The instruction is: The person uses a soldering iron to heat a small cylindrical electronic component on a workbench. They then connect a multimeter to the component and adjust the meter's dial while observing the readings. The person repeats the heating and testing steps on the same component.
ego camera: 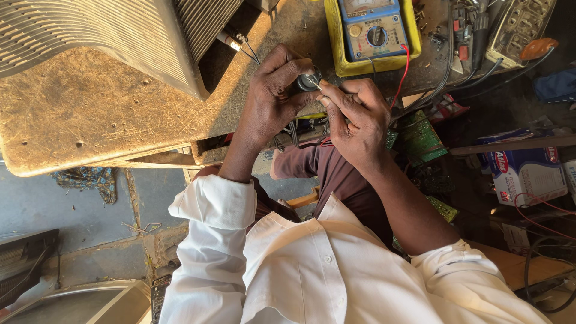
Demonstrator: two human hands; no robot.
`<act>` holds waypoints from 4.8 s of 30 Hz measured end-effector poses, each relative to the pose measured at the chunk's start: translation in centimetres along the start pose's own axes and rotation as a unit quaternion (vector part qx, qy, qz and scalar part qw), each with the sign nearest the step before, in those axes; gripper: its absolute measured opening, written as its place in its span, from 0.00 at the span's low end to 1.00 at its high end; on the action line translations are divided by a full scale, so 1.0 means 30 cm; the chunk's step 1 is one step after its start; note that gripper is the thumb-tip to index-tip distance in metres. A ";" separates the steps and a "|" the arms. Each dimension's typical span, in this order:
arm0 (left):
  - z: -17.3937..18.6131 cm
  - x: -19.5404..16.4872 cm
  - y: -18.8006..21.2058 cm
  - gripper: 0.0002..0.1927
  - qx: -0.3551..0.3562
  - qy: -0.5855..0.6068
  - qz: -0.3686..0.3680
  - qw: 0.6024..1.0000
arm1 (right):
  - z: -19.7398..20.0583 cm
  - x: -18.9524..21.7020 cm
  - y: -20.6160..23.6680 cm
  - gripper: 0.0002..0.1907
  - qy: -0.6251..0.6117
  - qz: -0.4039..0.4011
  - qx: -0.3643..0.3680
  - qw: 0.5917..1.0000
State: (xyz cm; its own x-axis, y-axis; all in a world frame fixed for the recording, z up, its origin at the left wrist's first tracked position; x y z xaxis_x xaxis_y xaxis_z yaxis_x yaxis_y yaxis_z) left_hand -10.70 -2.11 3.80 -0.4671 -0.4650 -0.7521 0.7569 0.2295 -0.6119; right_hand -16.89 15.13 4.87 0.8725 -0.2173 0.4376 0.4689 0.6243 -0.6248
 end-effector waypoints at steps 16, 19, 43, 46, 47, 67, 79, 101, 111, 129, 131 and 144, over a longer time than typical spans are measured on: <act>0.000 -0.002 0.001 0.23 0.003 0.000 0.003 1.000 | 0.000 0.008 0.003 0.18 -0.007 -0.011 -0.007 1.000; 0.001 -0.004 0.001 0.23 0.005 -0.001 0.002 1.000 | -0.002 0.012 0.004 0.17 -0.009 -0.020 -0.008 1.000; 0.006 -0.006 -0.001 0.24 0.007 -0.009 0.010 1.000 | -0.008 0.037 -0.016 0.16 0.017 -0.001 -0.022 1.000; 0.006 -0.001 0.001 0.24 0.006 -0.004 0.013 1.000 | -0.011 0.035 -0.015 0.15 0.006 -0.010 -0.022 1.000; 0.005 0.000 0.001 0.24 0.006 0.002 0.017 1.000 | -0.012 0.035 -0.015 0.15 0.001 -0.009 -0.025 1.000; 0.005 -0.004 -0.016 0.22 0.014 -0.027 0.021 0.999 | -0.022 -0.046 0.028 0.08 -0.113 -0.131 -0.089 0.981; 0.006 0.020 -0.010 0.20 0.015 0.033 0.020 0.999 | -0.022 -0.032 -0.013 0.06 -0.105 -0.115 -0.061 0.986; 0.010 0.024 -0.011 0.23 0.029 0.089 0.115 0.989 | -0.058 -0.066 -0.039 0.04 -0.120 -0.145 -0.045 0.981; -0.002 0.049 -0.011 0.21 0.034 0.084 0.149 0.985 | -0.065 -0.081 -0.045 0.05 -0.126 -0.156 -0.034 0.979; -0.001 0.051 -0.007 0.20 0.030 0.123 0.101 0.987 | 0.010 0.028 -0.019 0.18 -0.004 -0.042 -0.044 0.998; -0.003 0.050 -0.006 0.20 0.032 0.127 0.097 0.987 | 0.007 0.031 -0.019 0.18 0.008 -0.037 -0.043 0.998; 0.002 0.055 -0.007 0.21 0.030 0.132 0.104 0.985 | -0.009 0.031 -0.031 0.17 -0.008 -0.039 -0.021 0.999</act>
State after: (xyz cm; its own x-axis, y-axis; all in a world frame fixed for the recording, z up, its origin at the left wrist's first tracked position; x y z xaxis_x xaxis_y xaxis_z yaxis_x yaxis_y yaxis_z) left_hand -11.62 -2.98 2.69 -0.3948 -0.1731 -0.9023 0.8712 0.2414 -0.4275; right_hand -16.47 14.14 5.68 0.8304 -0.2523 0.4967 0.5418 0.5732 -0.6147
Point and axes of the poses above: each hand's wrist, its own y-axis away from the middle knuckle, its own z-axis out of the back of the hand, x = y × z, the point moved 4 cm from there along -y, towards the middle knuckle, and after that the axes turned 4 degrees about y, right-handed, at the moved point
